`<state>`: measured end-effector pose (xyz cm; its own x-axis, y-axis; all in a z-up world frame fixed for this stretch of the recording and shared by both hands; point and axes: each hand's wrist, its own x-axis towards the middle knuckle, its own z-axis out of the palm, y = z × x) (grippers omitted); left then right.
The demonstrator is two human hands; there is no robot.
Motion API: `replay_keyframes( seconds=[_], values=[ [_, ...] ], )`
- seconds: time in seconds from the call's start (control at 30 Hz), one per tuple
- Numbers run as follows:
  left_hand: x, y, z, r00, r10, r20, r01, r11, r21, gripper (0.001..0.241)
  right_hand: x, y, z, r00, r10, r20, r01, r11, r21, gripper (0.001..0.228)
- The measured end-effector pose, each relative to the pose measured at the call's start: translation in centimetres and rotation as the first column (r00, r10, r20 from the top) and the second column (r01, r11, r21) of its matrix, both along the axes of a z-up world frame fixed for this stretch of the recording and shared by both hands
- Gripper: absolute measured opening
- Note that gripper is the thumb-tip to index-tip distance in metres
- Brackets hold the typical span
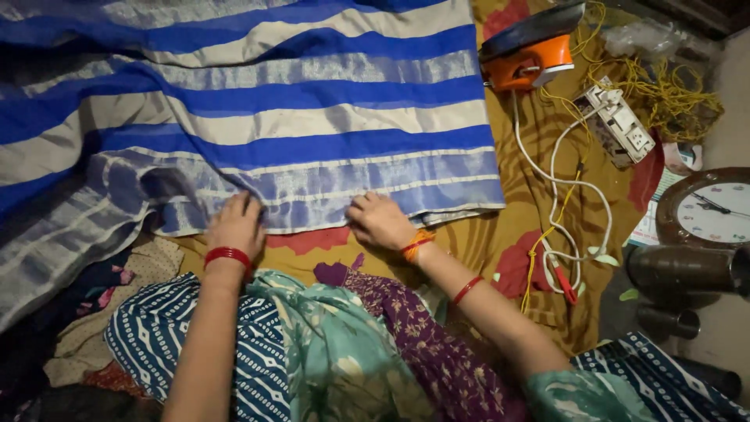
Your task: Ironing a blue and silver striped cloth on a flat surface.
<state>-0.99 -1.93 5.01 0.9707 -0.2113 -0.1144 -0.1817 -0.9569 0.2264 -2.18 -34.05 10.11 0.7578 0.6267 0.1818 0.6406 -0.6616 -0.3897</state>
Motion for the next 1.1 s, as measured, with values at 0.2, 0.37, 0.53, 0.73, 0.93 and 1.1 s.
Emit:
replay_keyframes(
  seconds=[0.2,0.37,0.53,0.73,0.93,1.1],
  values=[
    [-1.6,-4.6,-0.1,0.974,-0.224,0.042,0.224,0.975,0.013,0.053,-0.3,1.0,-4.5,0.991,0.021,0.132,0.03,0.93,-0.367,0.016],
    [-1.5,-6.2,-1.2,0.941,-0.333,0.066,0.33,0.942,0.056,0.053,0.9,0.3,-0.4,0.973,-0.225,-0.061,0.225,0.974,0.005,0.016],
    [1.8,-1.5,-4.6,0.966,-0.164,0.198,0.146,0.984,0.1,0.028,0.9,-2.4,-0.5,0.986,-0.153,0.069,0.151,0.988,0.041,0.025],
    [3.0,0.6,7.8,0.849,-0.074,0.524,0.101,0.995,-0.024,0.029,2.0,-5.8,-1.8,0.943,0.022,0.331,0.044,0.981,-0.19,0.027],
    [0.5,3.0,4.1,0.857,-0.205,0.473,0.233,0.973,-0.001,0.017,2.7,-8.7,0.6,0.937,-0.051,0.345,0.144,0.957,-0.25,0.014],
    [-1.6,3.6,-1.5,0.978,-0.135,0.16,0.124,0.99,0.073,0.018,-0.6,-8.3,-0.2,0.992,0.07,0.107,-0.027,0.932,-0.362,0.015]
  ],
)
